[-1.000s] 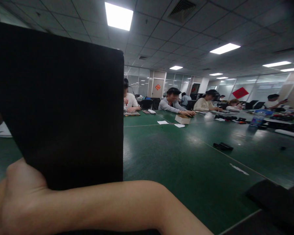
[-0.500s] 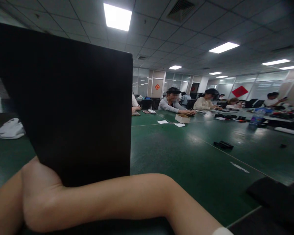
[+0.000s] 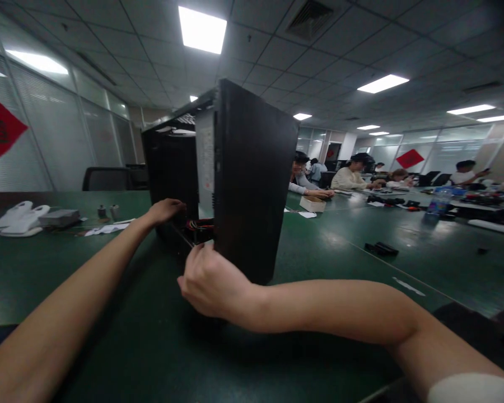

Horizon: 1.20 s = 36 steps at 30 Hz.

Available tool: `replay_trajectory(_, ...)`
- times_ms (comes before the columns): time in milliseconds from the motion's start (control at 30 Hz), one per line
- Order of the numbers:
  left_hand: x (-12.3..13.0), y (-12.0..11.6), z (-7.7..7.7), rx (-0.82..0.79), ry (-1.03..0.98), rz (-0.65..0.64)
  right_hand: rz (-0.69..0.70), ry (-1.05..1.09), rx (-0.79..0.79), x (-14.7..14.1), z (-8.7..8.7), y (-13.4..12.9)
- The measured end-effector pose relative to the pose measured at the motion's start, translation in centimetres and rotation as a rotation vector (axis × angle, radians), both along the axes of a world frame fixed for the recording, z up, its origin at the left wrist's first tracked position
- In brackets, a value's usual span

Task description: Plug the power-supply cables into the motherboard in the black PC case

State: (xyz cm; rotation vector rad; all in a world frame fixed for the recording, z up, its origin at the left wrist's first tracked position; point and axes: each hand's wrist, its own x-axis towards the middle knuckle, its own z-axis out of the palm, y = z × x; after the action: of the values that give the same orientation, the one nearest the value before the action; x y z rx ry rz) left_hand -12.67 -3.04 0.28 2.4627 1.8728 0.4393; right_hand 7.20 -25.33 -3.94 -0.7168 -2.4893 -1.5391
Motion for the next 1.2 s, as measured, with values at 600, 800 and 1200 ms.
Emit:
replay_trajectory(600, 6.0, -2.4, -0.9, 0.056, 0.354, -0.129, 0.123, 0.113, -0.063, 22.0, -1.6, 12.6)
replay_trajectory(800, 8.1, -4.3, -1.2, 0.119, 0.371, -0.074, 0.125, 0.152, -0.090, 25.1, -1.9, 15.7)
replay_trajectory(1200, 10.0, -9.1, 2.1, -0.221, 0.423, -0.192, -0.234, 0.388, -0.158, 25.0, -2.6, 13.9)
